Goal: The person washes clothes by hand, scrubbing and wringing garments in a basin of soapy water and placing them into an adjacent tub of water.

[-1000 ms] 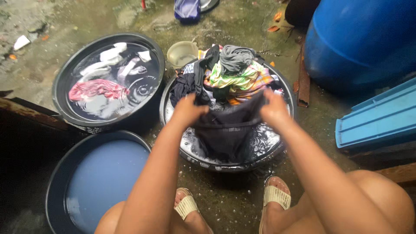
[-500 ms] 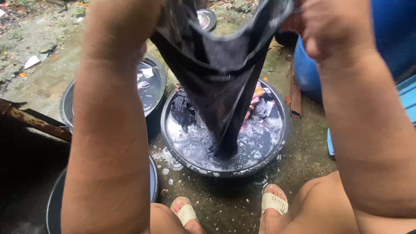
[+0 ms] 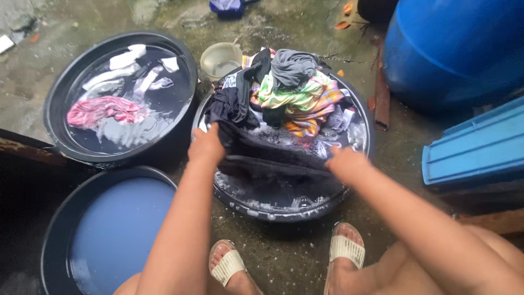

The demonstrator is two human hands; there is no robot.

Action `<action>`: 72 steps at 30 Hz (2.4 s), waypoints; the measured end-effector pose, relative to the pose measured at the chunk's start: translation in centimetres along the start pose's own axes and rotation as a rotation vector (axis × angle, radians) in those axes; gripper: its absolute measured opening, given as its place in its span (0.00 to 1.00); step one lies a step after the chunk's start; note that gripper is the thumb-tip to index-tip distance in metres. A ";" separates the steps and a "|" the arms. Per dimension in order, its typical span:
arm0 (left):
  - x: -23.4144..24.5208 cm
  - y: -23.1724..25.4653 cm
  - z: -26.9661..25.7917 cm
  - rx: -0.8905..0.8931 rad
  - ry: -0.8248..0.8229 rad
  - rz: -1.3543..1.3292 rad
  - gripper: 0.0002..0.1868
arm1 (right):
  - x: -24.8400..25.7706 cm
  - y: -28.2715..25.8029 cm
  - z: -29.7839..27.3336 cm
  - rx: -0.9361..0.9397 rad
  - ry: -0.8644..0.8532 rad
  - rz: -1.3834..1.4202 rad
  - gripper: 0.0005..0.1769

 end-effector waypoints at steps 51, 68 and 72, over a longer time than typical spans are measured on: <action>27.4 14.9 -16.8 -1.019 0.130 -1.238 0.19 | 29.5 7.4 -21.2 0.774 0.781 1.898 0.17; -14.4 4.0 -4.1 -0.163 -0.354 0.150 0.50 | -3.7 -5.4 3.0 -0.199 -0.017 0.536 0.49; -21.6 3.8 -3.9 -0.116 -0.451 0.105 0.51 | -7.1 -7.6 5.5 -0.179 -0.098 0.547 0.53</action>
Point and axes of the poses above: each hand's wrist, its own z-axis towards the middle knuckle, its own x-axis out of the back of the hand, y = z × x, the point moved 6 cm from there along z, towards the middle knuckle, and after that the axes turned 8 degrees about -x, right-handed, at the moved point
